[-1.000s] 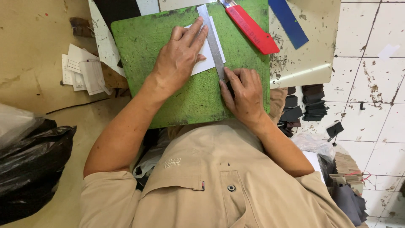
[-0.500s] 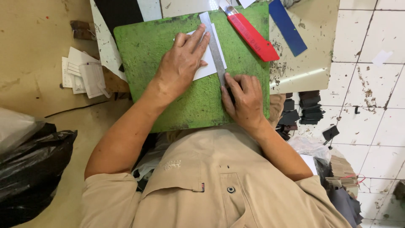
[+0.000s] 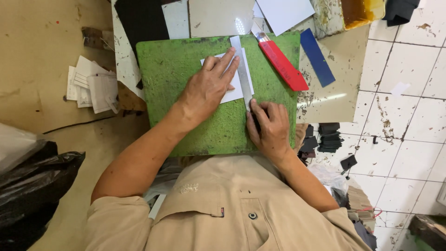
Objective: Cutting paper templates using a ruler and a utility knife on a cutting mat
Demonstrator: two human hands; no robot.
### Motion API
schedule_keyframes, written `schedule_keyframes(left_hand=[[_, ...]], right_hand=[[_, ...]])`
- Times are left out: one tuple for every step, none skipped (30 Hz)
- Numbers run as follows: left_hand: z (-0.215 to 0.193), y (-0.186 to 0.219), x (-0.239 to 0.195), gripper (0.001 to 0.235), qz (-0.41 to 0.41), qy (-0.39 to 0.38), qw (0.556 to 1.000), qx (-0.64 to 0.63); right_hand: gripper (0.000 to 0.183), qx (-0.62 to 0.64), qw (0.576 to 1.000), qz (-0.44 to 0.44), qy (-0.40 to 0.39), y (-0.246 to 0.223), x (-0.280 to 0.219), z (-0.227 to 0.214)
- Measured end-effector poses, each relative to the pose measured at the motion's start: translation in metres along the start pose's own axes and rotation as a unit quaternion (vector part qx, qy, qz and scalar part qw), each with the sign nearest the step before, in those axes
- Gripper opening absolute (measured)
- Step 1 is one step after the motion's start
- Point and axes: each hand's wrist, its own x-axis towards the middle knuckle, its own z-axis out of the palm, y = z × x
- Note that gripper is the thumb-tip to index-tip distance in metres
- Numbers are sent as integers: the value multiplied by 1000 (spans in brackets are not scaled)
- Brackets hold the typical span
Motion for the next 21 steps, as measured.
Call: schedule_keyframes(left_hand=[[-1, 0, -1, 67, 10, 32, 999, 19], [-3, 0, -1, 67, 9, 32, 999, 18], [-5, 1, -1, 65, 9, 30, 999, 14], [-7, 1, 0, 64, 9, 28, 1000, 10], [-8, 2, 1, 64, 9, 28, 1000, 9], [-10, 2, 1, 62, 7, 22, 1000, 1], [-11, 2, 2, 60, 5, 17, 1000, -8], [-11, 2, 2, 60, 4, 17, 1000, -8], [-10, 2, 1, 61, 4, 19, 1000, -3], [-10, 2, 1, 62, 4, 22, 1000, 3], [-10, 4, 1, 62, 4, 22, 1000, 2], [-11, 5, 1, 63, -1, 26, 999, 19], [-12, 6, 1, 65, -6, 29, 999, 36], [-12, 7, 1, 65, -6, 30, 999, 36], [-12, 8, 1, 63, -12, 34, 999, 32], [-12, 9, 1, 62, -18, 38, 999, 29], [-12, 9, 1, 62, -19, 39, 999, 28], [-11, 9, 1, 61, -23, 47, 999, -6], [-11, 10, 1, 62, -27, 55, 997, -39], [-11, 11, 2, 62, -28, 55, 997, -40], [-11, 12, 2, 69, -34, 62, 997, -23]], right_hand=[[24, -6, 1000, -12, 17, 3, -1, 2], [24, -6, 1000, -12, 15, 3, -1, 3], [24, -3, 1000, -12, 16, 4, -1, 3], [25, -1, 1000, -12, 17, 4, -1, 4], [25, -2, 1000, -12, 16, 3, -1, 3], [24, -1, 1000, -7, 15, 2, 0, 2], [24, 0, 1000, -3, 13, 1, 0, 2], [24, 0, 1000, -3, 13, 1, 0, 2], [23, -1, 1000, -2, 14, 0, 0, 2], [23, -2, 1000, -2, 15, 0, 1, 2], [23, -2, 1000, -2, 15, 1, 1, 2], [23, 2, 1000, -5, 19, 1, 1, 2], [22, 6, 1000, -8, 23, 1, 1, 2], [22, 5, 1000, -9, 22, 1, 2, 2], [22, 6, 1000, -9, 21, 0, 2, 1], [23, 6, 1000, -9, 21, 0, 3, 1], [23, 6, 1000, -10, 20, 0, 3, 0], [23, 6, 1000, -9, 18, 0, 3, 0], [23, 6, 1000, -9, 17, -1, 3, 0], [23, 5, 1000, -9, 16, -1, 3, 0], [24, 3, 1000, -11, 17, -1, 3, 1]])
